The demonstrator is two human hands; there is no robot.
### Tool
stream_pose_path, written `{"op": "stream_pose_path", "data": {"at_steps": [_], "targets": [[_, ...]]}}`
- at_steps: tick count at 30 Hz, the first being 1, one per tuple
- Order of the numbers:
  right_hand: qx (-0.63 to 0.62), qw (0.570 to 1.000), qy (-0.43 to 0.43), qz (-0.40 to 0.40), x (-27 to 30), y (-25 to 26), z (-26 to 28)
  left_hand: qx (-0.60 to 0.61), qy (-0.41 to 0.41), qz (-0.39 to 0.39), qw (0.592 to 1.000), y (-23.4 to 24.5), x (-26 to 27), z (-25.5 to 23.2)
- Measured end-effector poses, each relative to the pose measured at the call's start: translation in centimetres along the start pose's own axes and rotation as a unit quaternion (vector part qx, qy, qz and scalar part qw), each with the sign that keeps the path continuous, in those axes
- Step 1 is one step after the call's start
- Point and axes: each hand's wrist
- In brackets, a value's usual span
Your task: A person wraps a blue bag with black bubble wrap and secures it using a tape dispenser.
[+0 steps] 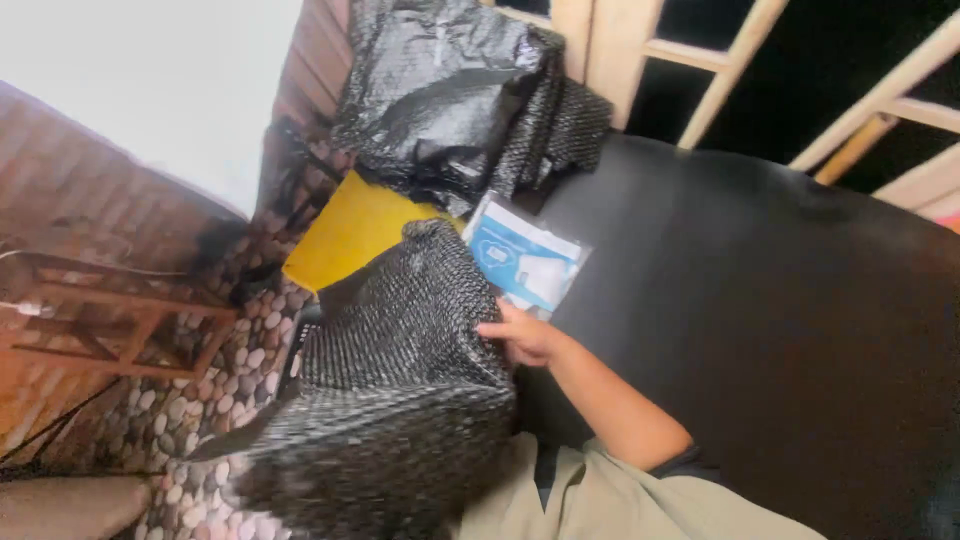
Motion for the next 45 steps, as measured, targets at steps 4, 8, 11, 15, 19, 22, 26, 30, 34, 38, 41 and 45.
{"op": "stream_pose_path", "data": {"at_steps": [4,8,11,15,19,22,26,30,34,38,41,45], "targets": [[0.355,0.925,0.136,-0.023,7.9,6.5,6.7,-0.063,0.005,-0.041,0.997,-2.5,-7.5,-1.7],[0.477,0.823,0.271,-0.147,22.6,8.7,15.9,-0.129,0.019,-0.074,0.989,-5.2,-19.0,-4.4],[0.470,0.790,0.276,-0.280,29.9,12.5,17.7,-0.179,0.026,-0.095,0.979,-10.2,-29.7,-6.5],[0.371,0.773,0.275,-0.435,33.0,21.1,13.9,-0.250,0.025,-0.124,0.960,-20.9,-42.6,-9.1],[0.357,0.725,0.153,-0.569,34.4,26.7,8.2,-0.299,0.017,-0.152,0.942,-28.5,-49.3,-8.9],[0.365,0.660,0.071,-0.653,35.4,32.3,1.8,-0.390,0.054,-0.202,0.897,-29.7,-52.3,-7.2],[0.560,0.528,0.104,-0.630,35.1,28.4,-1.7,-0.492,0.030,-0.269,0.827,-26.2,-55.2,-5.1],[0.640,0.636,-0.050,-0.429,33.9,19.8,-2.0,-0.566,0.036,-0.314,0.761,-26.5,-52.9,-5.2],[0.679,0.607,-0.122,-0.395,32.9,22.3,-6.4,-0.539,0.024,-0.308,0.784,-24.9,-52.2,-5.4],[0.540,0.658,0.027,-0.524,33.3,28.9,-8.7,-0.463,0.028,-0.290,0.837,-21.7,-52.9,-5.3],[0.311,0.708,0.068,-0.631,37.5,30.4,-5.1,-0.468,0.029,-0.286,0.836,-23.2,-52.2,-5.4],[0.262,0.651,0.025,-0.712,36.0,29.4,-0.9,-0.469,0.038,-0.259,0.844,-25.8,-50.9,-5.8]]}}
Point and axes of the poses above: each hand's wrist, its own x-axis away from the middle knuckle, its own y-axis out of the back of the hand, z = x × y, and after that the axes turned 8 degrees about y, right-handed
